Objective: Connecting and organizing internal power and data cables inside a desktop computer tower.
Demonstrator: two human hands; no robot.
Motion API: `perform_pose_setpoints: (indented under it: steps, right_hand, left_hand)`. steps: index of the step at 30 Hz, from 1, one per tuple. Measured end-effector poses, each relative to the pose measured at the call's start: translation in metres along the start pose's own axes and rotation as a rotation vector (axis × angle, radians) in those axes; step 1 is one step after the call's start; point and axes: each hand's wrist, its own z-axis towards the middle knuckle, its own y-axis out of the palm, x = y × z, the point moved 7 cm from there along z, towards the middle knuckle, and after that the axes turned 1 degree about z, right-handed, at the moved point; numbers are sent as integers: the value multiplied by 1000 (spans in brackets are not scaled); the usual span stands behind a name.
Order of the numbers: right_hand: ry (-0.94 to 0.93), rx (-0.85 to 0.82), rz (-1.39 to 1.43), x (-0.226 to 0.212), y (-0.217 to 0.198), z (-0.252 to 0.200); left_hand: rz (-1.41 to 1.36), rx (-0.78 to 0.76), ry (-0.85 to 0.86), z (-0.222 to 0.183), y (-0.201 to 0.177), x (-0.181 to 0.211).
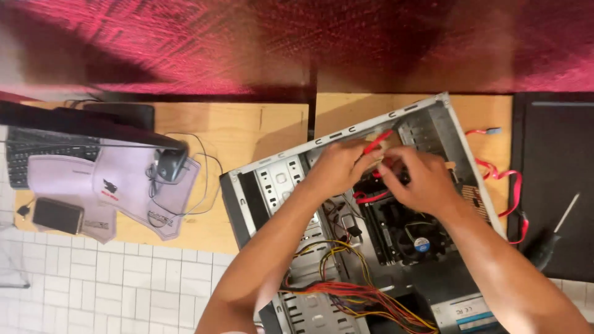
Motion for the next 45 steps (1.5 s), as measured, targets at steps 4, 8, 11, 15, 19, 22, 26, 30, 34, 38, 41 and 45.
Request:
perform_pose_setpoints:
  steps: [4, 8, 11, 15, 19, 22, 26, 30, 34, 38, 41, 45]
  right_hand:
    - [48, 92, 92, 10, -2, 10]
    - [27, 60, 68, 11, 2, 6]
    - [80, 68, 141, 8, -2, 12]
    - [198, 102, 222, 9, -2, 14]
    - [345, 76, 181, 13, -7, 16]
    - [399, 71, 208, 20, -6, 15]
    - [313, 63, 282, 25, -3, 16]
    - [143, 17, 133, 14, 0, 17]
    - [98, -40, 4, 19, 2, 10]
    - [118, -266, -149, 36, 17, -1]
    - [122, -379, -150, 41, 18, 1]
    - [287, -429, -22, 47, 18, 0]
  left_hand:
    - [40, -70, -82, 1, -3, -21]
    - [105, -194, -96, 3, 0, -8]
    - [112, -300, -104, 2, 10, -6]
    - [115, -322, 12, 6, 16, 6]
    - [138, -331, 26, 4, 21, 9]
    - [26, -323, -6, 5, 10, 10]
    - [-502, -14, -207, -10, -22, -19]
    - [-573, 387, -302, -17, -55, -55]
    - [-367, 528, -219, 8, -80, -59]
    - [-182, 288, -338, 39, -83, -84]
    - [-53, 119, -435, 40, -79, -100]
    - [121, -254, -575, 32, -57, -96]
